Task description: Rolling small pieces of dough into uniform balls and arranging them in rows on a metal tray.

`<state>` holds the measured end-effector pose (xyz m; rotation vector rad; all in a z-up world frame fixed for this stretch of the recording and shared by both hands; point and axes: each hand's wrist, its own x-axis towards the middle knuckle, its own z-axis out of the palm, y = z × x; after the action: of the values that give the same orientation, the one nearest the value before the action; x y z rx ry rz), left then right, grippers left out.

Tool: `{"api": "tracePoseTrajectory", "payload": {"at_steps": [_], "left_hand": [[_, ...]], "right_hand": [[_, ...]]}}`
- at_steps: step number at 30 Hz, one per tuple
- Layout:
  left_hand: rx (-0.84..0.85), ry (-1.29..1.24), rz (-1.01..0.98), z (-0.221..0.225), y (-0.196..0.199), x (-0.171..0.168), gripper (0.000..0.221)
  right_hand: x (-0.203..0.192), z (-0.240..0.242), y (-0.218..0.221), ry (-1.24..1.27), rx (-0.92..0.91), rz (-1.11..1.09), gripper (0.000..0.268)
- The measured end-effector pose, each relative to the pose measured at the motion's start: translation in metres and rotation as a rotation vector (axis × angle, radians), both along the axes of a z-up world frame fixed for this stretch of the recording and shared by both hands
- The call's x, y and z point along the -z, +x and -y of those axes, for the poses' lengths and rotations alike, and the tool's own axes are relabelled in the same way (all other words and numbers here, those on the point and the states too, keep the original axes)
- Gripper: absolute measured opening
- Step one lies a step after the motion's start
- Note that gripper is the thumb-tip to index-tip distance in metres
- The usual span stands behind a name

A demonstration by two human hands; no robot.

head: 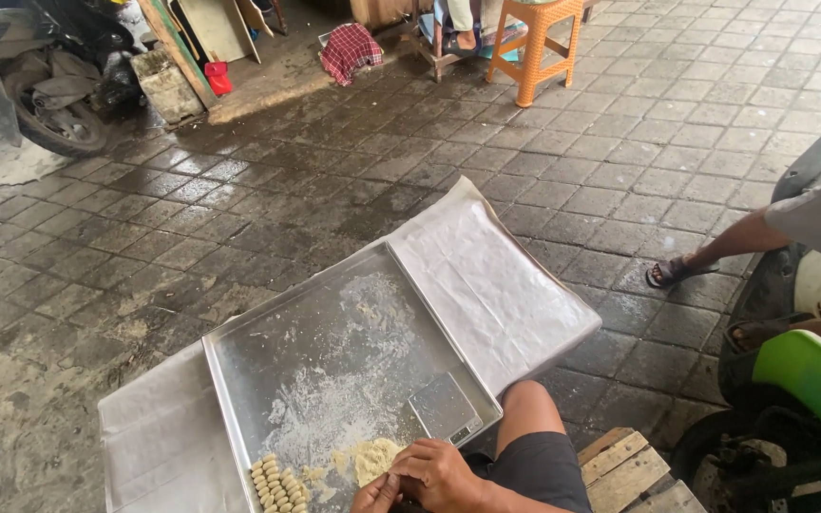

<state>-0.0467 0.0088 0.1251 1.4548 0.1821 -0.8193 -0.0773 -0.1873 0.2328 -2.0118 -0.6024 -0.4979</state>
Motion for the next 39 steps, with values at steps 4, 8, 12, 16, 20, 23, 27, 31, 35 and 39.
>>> {"api": "tracePoseTrajectory", "payload": {"at_steps": [4,8,12,16,20,23,27,31,35,39], "left_hand": [[-0.129,-0.084,-0.137,0.005,0.005,-0.038,0.041],[-0.208,-0.113,-0.265,0.002,0.004,0.005,0.046],[-0.220,-0.141,-0.184,0.004,-0.010,-0.010,0.039],[-0.321,-0.389,-0.333,0.003,-0.022,-0.020,0.034],[-0.323,-0.581,-0.144,-0.005,-0.035,-0.012,0.026],[-0.326,-0.573,-0.133,-0.009,-0.040,-0.010,0.022],[-0.311,-0.518,-0.052,-0.005,-0.044,-0.034,0.026],[-0.347,-0.435,-0.234,0.003,-0.041,-0.090,0.048],[-0.315,-0.349,-0.164,-0.007,-0.035,-0.097,0.052],[-0.327,-0.410,-0.141,-0.016,-0.042,-0.089,0.047]], "right_hand": [[-0.011,-0.002,0.001,0.022,-0.014,-0.010,0.020],[-0.016,-0.005,-0.003,0.035,-0.015,0.022,0.019],[-0.026,-0.007,-0.002,-0.072,0.050,0.081,0.020],[-0.029,-0.014,-0.009,-0.015,0.022,0.072,0.025],[-0.024,-0.018,-0.019,0.015,-0.090,-0.066,0.031],[-0.021,-0.020,-0.025,-0.016,-0.143,-0.062,0.036],[-0.032,-0.021,-0.022,-0.122,-0.133,-0.015,0.035],[-0.048,-0.026,-0.014,-0.191,-0.035,0.114,0.025],[-0.046,-0.030,-0.009,-0.143,-0.022,0.191,0.022],[-0.053,-0.033,-0.014,-0.054,-0.076,0.146,0.010]]}}
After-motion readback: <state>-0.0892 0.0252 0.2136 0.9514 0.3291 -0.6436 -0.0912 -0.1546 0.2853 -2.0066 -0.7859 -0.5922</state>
